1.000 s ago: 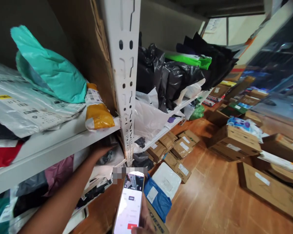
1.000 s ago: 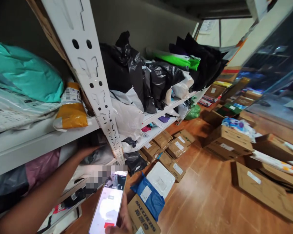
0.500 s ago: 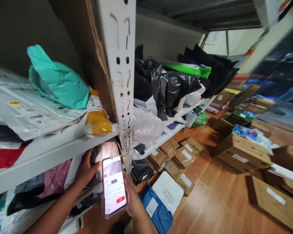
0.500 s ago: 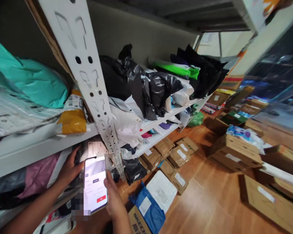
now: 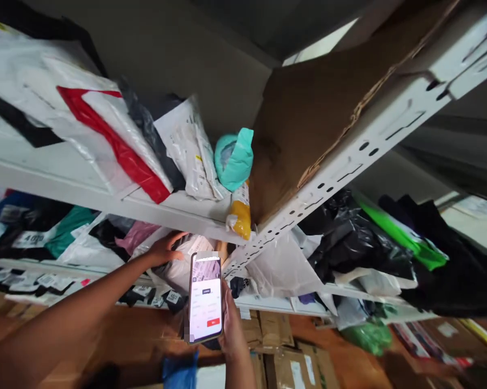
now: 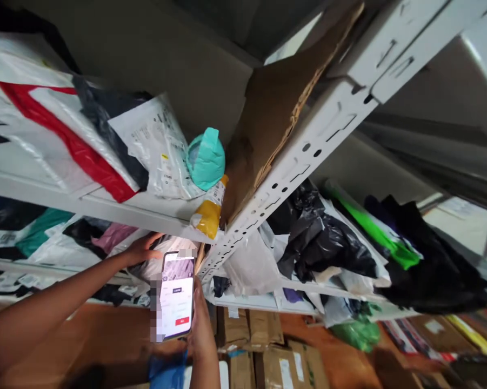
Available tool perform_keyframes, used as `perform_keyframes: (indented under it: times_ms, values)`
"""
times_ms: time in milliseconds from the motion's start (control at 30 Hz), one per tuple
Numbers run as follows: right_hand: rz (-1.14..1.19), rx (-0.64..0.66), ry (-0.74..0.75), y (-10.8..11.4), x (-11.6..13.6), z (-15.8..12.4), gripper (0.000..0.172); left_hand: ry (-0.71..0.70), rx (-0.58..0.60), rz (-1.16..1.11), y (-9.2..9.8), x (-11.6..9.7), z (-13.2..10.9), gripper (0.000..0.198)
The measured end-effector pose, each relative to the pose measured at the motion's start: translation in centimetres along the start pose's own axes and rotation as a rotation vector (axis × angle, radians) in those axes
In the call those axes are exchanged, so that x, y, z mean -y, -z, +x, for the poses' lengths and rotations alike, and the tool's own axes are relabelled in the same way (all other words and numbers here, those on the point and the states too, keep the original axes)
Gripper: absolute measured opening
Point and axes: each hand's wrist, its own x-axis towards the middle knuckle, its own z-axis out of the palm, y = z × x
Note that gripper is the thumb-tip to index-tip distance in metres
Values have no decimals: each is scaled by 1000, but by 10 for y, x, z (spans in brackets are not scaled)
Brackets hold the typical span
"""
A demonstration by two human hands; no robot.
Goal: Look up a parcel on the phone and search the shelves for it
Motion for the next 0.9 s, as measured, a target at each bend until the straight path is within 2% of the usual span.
perform_keyframes:
  times_ms: [233, 400, 667, 733, 833, 900]
  values:
    - [-64, 147, 15, 0, 13, -12, 62, -51, 39, -84, 6, -11, -7, 78]
    - [-68, 208, 24, -4, 15, -15, 58, -52, 63, -100, 7, -8, -5, 80]
    - [1, 173, -10, -8, 16, -15, 57, -53, 49, -104, 3, 2, -2, 80]
    - [27, 163, -8, -6, 13, -19, 62, -48, 49, -85, 4, 0, -3, 79]
    - [36, 214, -21, -5, 11, -30, 82, -33, 54, -79, 6, -6, -3, 79]
    - [1, 248, -12, -7, 12, -40, 90, -12, 58, -74, 7, -8, -3, 81]
